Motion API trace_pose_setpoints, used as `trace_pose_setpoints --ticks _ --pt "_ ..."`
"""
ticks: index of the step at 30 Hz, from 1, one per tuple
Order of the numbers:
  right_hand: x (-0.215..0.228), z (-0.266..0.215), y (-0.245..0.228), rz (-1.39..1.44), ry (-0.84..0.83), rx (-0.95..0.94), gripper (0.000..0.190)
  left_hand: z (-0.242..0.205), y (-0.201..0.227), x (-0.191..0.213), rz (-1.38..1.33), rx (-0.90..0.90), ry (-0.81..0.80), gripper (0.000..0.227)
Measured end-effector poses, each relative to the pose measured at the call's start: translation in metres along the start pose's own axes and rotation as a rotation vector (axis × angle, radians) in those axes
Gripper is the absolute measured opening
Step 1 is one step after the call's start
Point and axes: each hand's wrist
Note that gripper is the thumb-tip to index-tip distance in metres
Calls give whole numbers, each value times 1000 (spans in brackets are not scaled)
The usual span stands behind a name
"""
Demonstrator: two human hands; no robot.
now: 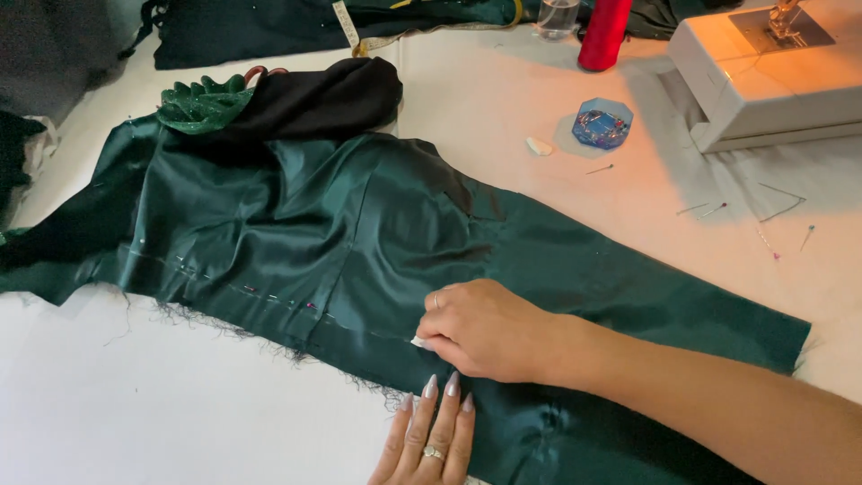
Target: Aligning the edges of green satin fabric and securing them with straight pins in preparation for sewing.
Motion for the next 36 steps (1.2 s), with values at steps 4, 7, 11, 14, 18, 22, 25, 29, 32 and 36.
trace_pose_setpoints --ticks 4,7,11,14,18,22,25,29,32,36 --pt "1 0 0 -12 -44 12 24 0 1 0 7 20 28 25" --pt "17 -12 -2 -23 -133 -59 26 -2 -1 2 -47 12 -38 27" --pt "31 -14 -5 -31 -173 -78 23 6 -2 -3 35 6 137 17" --pt "30 -14 -7 3 -184 -106 27 8 -4 5 -13 15 97 20" --pt "23 -15 -3 -23 -151 -68 23 14 -12 15 -70 119 -24 27" --pt "12 -19 0 -43 -108 -8 24 13 -13 5 -18 81 101 26" --pt "1 -22 1 -107 -16 80 20 11 -12 10 -48 115 37 31" --pt "-5 -17 -2 -114 108 134 17 15 -15 8 -42 86 103 27" --pt "-2 -16 -4 7 175 116 13 13 -14 9 -66 117 63 29" --pt "-11 -14 -4 -105 110 125 14 12 -13 9 -40 115 67 34"
Point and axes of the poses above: each hand's wrist, its own z-axis towards the middle knuckle, its own x-axis out of the back of the hand, y = z × x, and after that the axes turned 5 degrees about y, right-handed
